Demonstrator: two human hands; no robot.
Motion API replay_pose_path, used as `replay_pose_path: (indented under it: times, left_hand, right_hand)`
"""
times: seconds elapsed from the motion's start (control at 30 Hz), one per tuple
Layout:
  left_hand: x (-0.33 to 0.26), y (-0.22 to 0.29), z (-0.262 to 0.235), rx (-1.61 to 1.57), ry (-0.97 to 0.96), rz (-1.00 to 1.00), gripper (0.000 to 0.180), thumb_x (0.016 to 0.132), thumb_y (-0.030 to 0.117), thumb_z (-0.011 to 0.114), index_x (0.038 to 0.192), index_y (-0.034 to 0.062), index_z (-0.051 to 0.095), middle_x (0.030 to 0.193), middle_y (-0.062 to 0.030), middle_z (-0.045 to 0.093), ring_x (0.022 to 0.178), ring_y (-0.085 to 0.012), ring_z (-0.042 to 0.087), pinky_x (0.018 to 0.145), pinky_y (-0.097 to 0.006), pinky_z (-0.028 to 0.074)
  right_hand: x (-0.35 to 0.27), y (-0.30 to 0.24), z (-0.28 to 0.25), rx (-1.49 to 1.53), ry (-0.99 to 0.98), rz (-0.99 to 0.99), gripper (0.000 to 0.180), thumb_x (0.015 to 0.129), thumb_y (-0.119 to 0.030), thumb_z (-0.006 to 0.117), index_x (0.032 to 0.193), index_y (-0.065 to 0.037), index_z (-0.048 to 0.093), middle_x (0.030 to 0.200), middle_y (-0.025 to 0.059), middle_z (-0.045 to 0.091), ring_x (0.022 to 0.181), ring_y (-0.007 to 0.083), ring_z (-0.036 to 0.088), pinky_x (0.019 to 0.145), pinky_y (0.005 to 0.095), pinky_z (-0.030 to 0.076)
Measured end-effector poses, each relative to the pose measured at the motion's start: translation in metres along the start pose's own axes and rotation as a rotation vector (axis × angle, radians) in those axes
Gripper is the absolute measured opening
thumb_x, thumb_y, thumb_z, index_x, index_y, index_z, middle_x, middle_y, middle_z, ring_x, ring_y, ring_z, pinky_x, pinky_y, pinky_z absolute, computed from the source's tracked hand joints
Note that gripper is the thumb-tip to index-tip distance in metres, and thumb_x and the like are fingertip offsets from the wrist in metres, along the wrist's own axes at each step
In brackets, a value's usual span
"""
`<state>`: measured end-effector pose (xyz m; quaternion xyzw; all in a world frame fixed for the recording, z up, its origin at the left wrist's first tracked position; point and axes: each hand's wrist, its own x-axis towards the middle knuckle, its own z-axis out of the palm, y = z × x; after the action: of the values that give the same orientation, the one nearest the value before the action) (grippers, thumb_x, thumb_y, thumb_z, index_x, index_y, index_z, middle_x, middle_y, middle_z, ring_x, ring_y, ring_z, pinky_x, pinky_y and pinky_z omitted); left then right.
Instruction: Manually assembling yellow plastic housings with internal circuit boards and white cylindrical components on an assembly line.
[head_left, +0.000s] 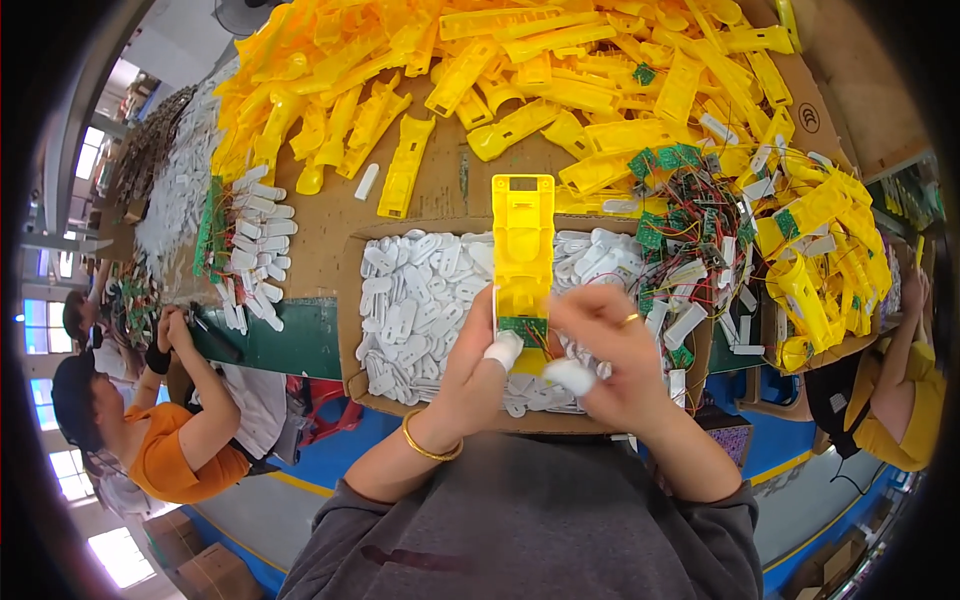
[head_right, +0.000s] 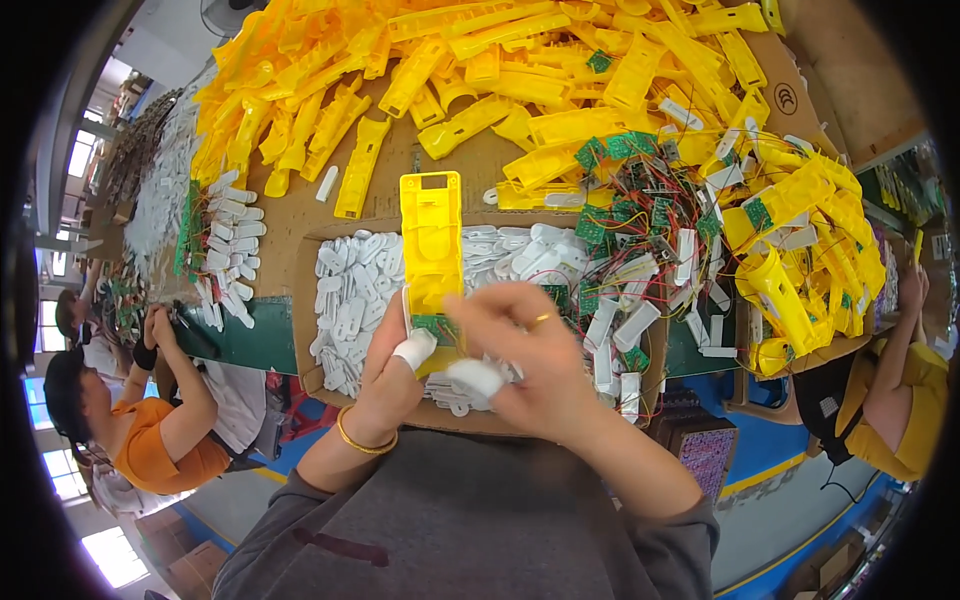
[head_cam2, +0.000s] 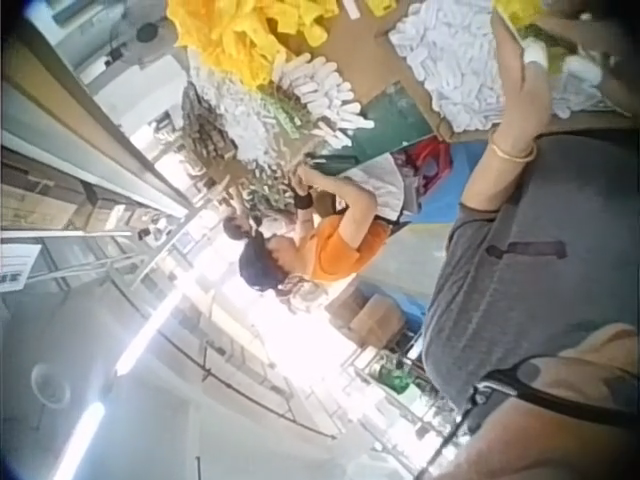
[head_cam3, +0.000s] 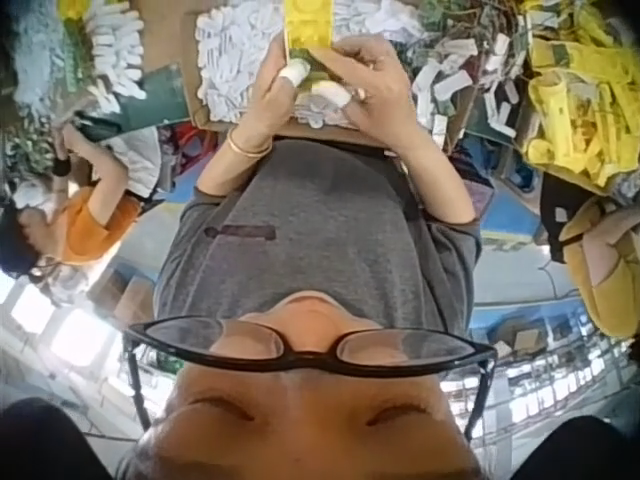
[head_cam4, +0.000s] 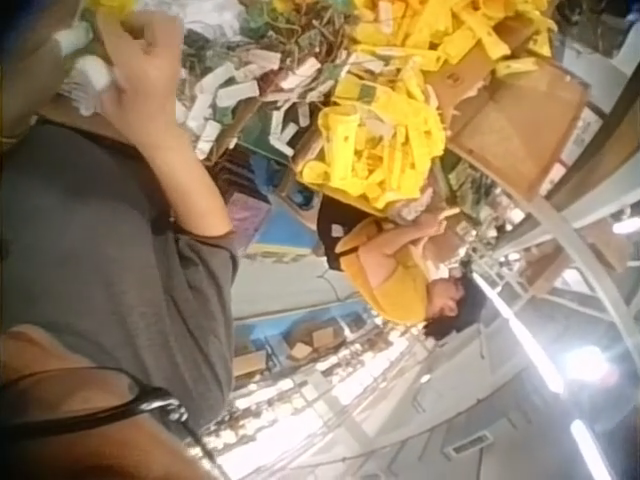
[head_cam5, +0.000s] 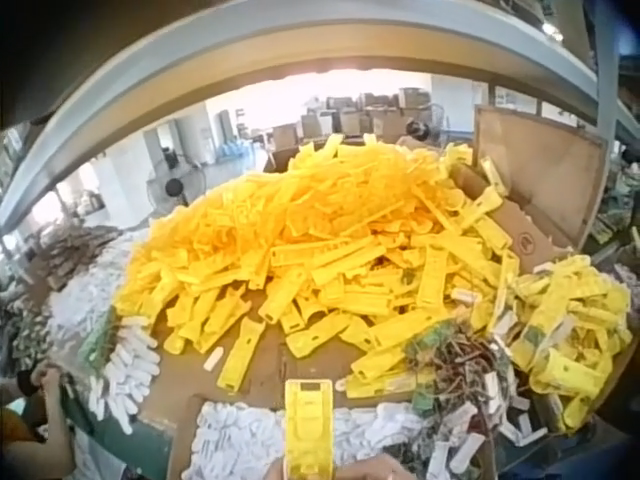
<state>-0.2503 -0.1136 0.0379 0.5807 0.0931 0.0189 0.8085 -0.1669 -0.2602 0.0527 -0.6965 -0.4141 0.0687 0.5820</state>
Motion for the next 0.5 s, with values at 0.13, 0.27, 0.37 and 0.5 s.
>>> replay_pose_path:
  times: [0.13, 0.27, 0.37, 0.5]
  left_hand:
    - [0.010, 0.002, 0.017, -0.158, -0.185, -0.098, 0.050, 0.084, 0.002, 0.032, 0.133, -0.0027, 0.023, 0.120, -0.0117, 0.044, 0.112, -0.0190, 0.043, 0.097, -0.031, 0.033]
    - [0.020, 0.004, 0.033, 0.049, -0.190, -0.021, 0.055, 0.086, 0.007, 0.034, 0.137, -0.0027, 0.017, 0.126, -0.0134, 0.040, 0.119, -0.0213, 0.038, 0.101, -0.033, 0.029]
    - [0.028, 0.002, 0.038, 0.219, -0.197, 0.005, 0.052, 0.086, 0.007, 0.033, 0.135, -0.0035, 0.021, 0.125, -0.0134, 0.041, 0.115, -0.0200, 0.041, 0.098, -0.033, 0.032]
    - [0.024, 0.002, 0.045, 0.213, -0.171, 0.033, 0.046, 0.086, 0.006, 0.033, 0.131, -0.0038, 0.026, 0.114, -0.0125, 0.048, 0.105, -0.0181, 0.048, 0.092, -0.031, 0.037]
  right_hand:
    - [-0.003, 0.013, -0.017, 0.559, -0.010, 0.516, 0.035, 0.078, -0.004, 0.064, 0.112, 0.002, 0.055, 0.090, 0.0034, 0.061, 0.076, 0.0106, 0.057, 0.061, 0.0220, 0.047]
    - [-0.010, 0.013, -0.027, 0.587, 0.045, 0.580, 0.028, 0.082, -0.004, 0.061, 0.109, 0.003, 0.056, 0.092, 0.0053, 0.063, 0.076, 0.0078, 0.059, 0.064, 0.0205, 0.047]
    - [-0.015, 0.012, -0.030, 0.555, 0.136, 0.546, 0.027, 0.082, -0.004, 0.061, 0.108, 0.003, 0.056, 0.091, 0.0050, 0.064, 0.077, 0.0077, 0.059, 0.066, 0.0209, 0.047]
    - [-0.013, 0.010, -0.038, 0.588, 0.037, 0.587, 0.027, 0.082, -0.004, 0.062, 0.108, 0.003, 0.058, 0.092, 0.0038, 0.063, 0.080, 0.0069, 0.058, 0.069, 0.0207, 0.046]
